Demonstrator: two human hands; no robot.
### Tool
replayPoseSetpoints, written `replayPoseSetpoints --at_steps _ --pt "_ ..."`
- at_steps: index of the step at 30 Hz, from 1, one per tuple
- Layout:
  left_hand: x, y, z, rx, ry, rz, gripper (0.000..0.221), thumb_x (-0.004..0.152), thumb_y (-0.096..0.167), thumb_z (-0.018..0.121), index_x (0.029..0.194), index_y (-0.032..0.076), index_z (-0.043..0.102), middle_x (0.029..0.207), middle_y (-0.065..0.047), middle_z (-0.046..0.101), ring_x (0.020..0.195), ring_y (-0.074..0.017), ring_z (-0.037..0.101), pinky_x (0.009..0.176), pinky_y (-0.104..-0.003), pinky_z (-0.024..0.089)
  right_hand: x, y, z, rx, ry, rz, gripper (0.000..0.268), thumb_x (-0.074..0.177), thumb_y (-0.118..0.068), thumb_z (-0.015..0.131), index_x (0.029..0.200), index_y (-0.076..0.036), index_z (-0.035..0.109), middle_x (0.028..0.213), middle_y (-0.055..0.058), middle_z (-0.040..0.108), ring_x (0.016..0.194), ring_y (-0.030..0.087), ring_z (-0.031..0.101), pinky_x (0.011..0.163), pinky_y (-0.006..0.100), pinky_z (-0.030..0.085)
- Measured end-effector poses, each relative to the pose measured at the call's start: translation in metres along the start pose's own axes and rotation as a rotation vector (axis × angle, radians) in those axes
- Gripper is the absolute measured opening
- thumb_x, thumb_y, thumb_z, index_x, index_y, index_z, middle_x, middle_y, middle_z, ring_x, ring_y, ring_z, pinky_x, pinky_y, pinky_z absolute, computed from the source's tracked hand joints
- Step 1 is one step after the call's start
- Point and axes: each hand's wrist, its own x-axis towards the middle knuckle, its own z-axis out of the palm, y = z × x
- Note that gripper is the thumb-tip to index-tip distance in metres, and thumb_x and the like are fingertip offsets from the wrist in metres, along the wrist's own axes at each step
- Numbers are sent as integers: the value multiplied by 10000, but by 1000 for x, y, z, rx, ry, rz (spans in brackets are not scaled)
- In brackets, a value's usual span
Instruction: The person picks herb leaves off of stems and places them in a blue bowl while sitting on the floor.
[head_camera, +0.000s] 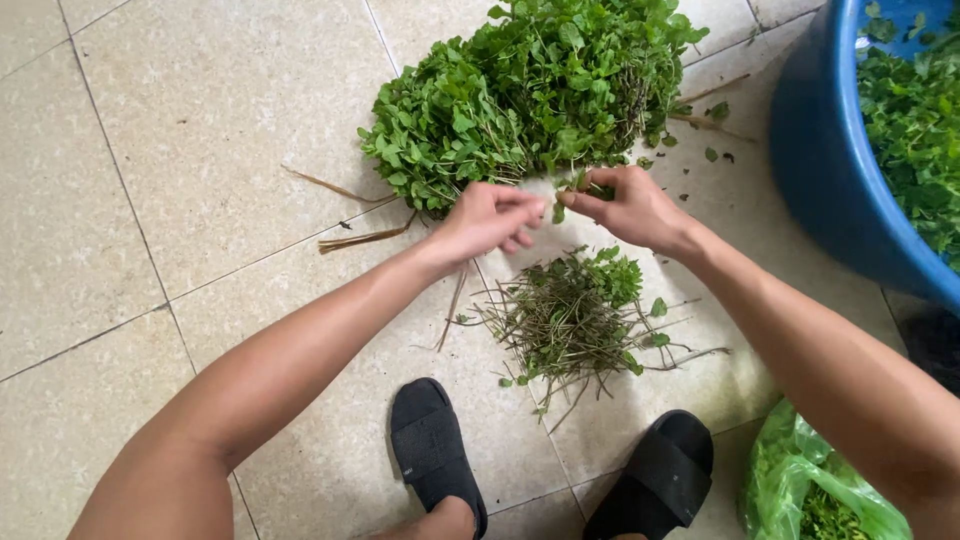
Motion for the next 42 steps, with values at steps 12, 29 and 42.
replayPoseSetpoints --at_steps 12,29,42 --pt "16 56 -5 -336 175 282 367 842 442 828 958 94 816 684 -2 667 483 -47 480 438 -182 375 -41 -26 -30 74 -139 -112 350 925 -401 670 1128 -138 777 946 82 795 798 178 709 723 378 583" --pt "6 77 -16 -468 167 151 261 867 323 816 938 76 768 852 -36 783 494 -30 561 401 -159 393 -90 113 -147 -1042 1031 -213 296 1098 -180 725 1329 -35 608 1270 128 667 1112 202 715 993 317 617" --pt "-8 82 -2 -522 210 275 337 915 381 789 844 61 709 755 -3 687 516 -43 551 421 -173 405 -49 -56 -60 -58 556 -541 253 1054 -224 712 1230 -42 732 1020 126 765 830 178 753 684 309 627"
